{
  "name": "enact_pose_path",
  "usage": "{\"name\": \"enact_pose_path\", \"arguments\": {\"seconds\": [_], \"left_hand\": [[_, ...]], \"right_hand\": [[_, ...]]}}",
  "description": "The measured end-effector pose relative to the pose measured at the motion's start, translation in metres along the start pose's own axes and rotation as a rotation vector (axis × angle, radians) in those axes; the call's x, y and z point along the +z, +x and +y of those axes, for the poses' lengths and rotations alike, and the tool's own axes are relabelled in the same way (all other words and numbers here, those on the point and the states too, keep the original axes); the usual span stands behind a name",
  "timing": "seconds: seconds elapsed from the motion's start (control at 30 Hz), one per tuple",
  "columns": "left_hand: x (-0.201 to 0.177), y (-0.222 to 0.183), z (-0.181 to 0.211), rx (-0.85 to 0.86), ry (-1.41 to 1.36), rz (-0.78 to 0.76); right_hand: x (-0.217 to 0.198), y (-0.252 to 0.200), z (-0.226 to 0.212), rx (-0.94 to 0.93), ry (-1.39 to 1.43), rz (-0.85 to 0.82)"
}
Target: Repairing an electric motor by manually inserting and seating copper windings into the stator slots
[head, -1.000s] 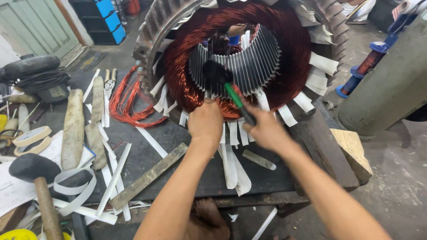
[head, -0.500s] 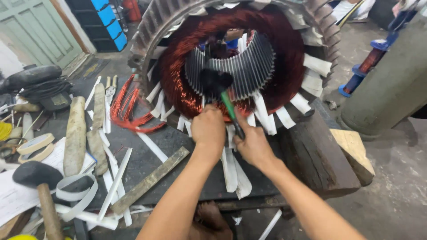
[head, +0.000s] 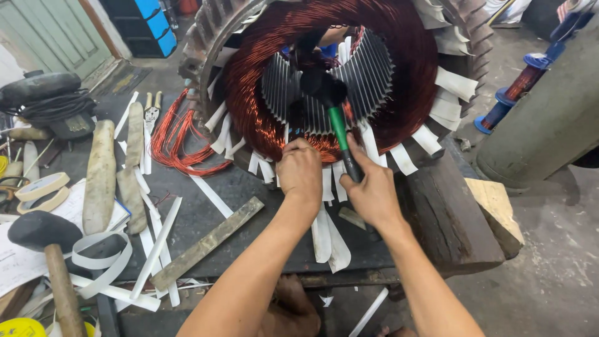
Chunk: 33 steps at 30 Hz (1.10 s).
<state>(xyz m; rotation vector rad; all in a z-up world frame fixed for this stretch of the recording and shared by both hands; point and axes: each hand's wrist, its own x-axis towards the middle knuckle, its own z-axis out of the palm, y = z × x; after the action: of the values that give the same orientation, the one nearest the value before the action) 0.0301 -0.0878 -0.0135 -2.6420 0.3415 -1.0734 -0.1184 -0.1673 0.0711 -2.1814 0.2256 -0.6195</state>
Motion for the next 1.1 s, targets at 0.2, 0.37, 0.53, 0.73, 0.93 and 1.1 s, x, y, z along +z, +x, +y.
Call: {"name": "enact_pose_path", "arguments": {"seconds": [0.2, 0.37, 0.53, 0.73, 0.93, 1.1], "left_hand": [[-0.022, -0.004, -0.001, 0.099, 0.036, -0.116], [-0.004, 0.005, 0.007, 0.04, -0.107, -0.106], [-0.016, 0.005, 0.003, 0.113, -0.023, -0.144], [0.0, -0.001, 0.011, 0.057, 0.013, -0.119], [0.026, 0.01, 0.011, 0.028, -0.089, -0.108], [0.037, 0.012, 0.015, -0.039, -0.264, -0.031]], "right_hand": [[0.032, 0.0, 0.046, 0.022, -0.008, -0.085], [0.04, -0.007, 0.043, 0.048, 0.035, -0.075], [-0.01, -0.002, 0.012, -0.034, -0.127, -0.072], [0.021, -0.011, 0.027, 0.056, -0.011, -0.076], [0.013, -0.012, 0.014, 0.07, -0.032, 0.072], [-0.023, 0.001, 0.017, 0.008, -0.158, -0.115]]}}
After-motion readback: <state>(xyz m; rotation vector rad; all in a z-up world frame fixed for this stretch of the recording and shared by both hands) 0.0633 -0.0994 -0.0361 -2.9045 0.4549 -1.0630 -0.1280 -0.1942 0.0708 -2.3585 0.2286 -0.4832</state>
